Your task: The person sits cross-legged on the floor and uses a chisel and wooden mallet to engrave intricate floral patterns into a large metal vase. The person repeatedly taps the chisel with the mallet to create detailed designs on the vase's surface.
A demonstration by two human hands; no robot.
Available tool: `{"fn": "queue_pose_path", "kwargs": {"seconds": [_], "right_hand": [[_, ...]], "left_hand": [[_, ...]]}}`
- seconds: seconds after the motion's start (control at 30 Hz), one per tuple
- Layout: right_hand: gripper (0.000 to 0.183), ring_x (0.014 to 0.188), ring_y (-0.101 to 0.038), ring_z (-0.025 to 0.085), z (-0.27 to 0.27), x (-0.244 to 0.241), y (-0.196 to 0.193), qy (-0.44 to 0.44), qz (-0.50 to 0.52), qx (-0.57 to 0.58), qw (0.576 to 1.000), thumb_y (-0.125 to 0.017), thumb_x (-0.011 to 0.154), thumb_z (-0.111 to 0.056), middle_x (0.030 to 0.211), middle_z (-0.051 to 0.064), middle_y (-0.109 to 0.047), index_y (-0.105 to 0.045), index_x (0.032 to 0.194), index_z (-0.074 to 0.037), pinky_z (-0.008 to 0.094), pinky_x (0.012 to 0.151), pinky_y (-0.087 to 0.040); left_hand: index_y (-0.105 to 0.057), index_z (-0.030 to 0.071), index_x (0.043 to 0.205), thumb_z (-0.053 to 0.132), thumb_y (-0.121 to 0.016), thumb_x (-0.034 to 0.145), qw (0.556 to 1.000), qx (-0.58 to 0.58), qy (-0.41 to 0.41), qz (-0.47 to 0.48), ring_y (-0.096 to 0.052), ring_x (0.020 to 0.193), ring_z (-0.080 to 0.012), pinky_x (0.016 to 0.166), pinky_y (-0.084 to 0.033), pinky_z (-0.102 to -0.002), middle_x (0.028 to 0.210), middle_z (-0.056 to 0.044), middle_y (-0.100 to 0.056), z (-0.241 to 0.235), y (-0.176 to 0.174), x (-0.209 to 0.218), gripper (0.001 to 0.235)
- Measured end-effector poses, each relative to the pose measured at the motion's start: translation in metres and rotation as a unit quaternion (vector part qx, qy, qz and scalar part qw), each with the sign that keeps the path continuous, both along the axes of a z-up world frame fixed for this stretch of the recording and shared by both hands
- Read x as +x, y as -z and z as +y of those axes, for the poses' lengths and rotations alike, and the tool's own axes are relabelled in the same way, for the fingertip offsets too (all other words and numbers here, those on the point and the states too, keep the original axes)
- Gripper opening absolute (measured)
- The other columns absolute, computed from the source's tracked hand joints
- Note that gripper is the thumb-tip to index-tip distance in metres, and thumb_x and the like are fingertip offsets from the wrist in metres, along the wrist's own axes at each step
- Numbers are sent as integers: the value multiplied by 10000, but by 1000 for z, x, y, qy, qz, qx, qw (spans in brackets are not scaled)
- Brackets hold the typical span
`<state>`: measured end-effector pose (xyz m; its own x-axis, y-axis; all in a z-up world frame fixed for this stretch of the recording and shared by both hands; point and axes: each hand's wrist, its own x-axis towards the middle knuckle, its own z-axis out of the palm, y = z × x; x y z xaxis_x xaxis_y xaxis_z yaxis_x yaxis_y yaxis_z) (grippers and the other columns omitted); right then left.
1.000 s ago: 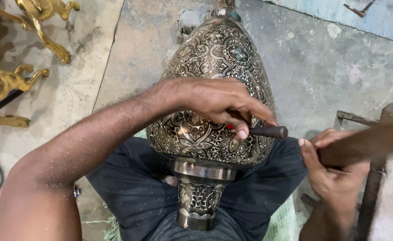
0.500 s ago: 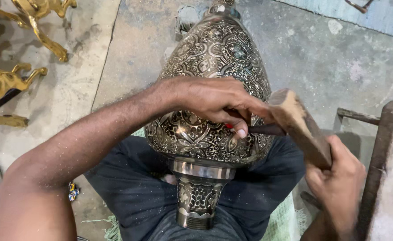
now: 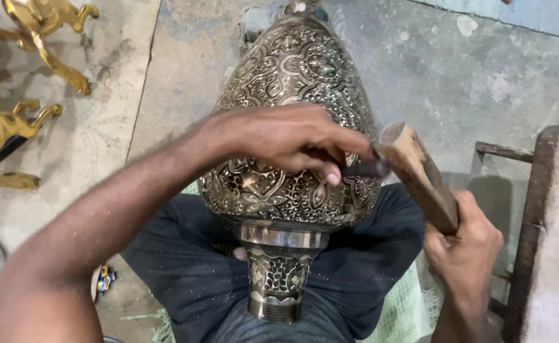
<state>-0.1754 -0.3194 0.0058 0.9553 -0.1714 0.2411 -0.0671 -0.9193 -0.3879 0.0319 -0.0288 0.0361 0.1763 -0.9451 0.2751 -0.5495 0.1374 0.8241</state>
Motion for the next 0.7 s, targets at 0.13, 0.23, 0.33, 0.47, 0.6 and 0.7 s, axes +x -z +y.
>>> {"fn": "queue_pose_path", "kwargs": {"seconds": [0.13,0.23,0.33,0.47,0.6,0.7], "right_hand": [[222,609,-682,287,-3,9,3,19,153,82,985,-728,909,-157,718,143,-663,-604,1077,-80,410,581,-502],[258,660,-698,329,-7,3,21,4,187,57,981,-743,875,-138,722,163,-685,-650,1111,-91,429,608,-496],[222,719,-668,307,-20,-18,43,-5,152,107,982,-753,893,-103,778,145,-671,-648,1082,-50,410,621,-492],[182,745,-621,121,-29,-50,82,-6,29,409,912,-764,927,-77,871,23,-648,-619,1033,-45,311,669,-528],[228,735,-588,60,-41,-64,124,-73,51,514,853,-801,876,-62,877,-35,-652,-624,1019,-72,231,597,-513],[216,777,-625,79,-54,-66,130,-33,170,392,903,-851,841,-74,853,8,-678,-690,981,-40,256,671,-524]], "left_hand": [[-566,190,1429,113,-596,1074,980,-21,-198,24,-809,1106,-226,963,-638,-432,1234,-70,-773,19,-12,-12,365],[-555,149,1436,78,-674,987,940,41,-338,5,-769,1100,-288,951,-608,-499,1228,-105,-756,35,-18,-33,470],[-586,163,1389,106,-735,944,905,90,-413,43,-766,1125,-272,891,-668,-432,1189,-96,-775,40,-19,-56,473],[-566,108,1398,52,-695,1005,856,-14,-500,131,-780,1131,-257,891,-663,-369,1196,-137,-757,36,-20,-97,418],[-607,68,1324,16,-699,1035,815,-110,-549,150,-798,1104,-245,907,-709,-354,1139,-146,-779,17,-18,-133,308],[-607,54,1317,5,-703,1012,793,-104,-583,141,-804,1057,-231,845,-699,-324,1139,-144,-779,-11,-10,-150,323]]}}
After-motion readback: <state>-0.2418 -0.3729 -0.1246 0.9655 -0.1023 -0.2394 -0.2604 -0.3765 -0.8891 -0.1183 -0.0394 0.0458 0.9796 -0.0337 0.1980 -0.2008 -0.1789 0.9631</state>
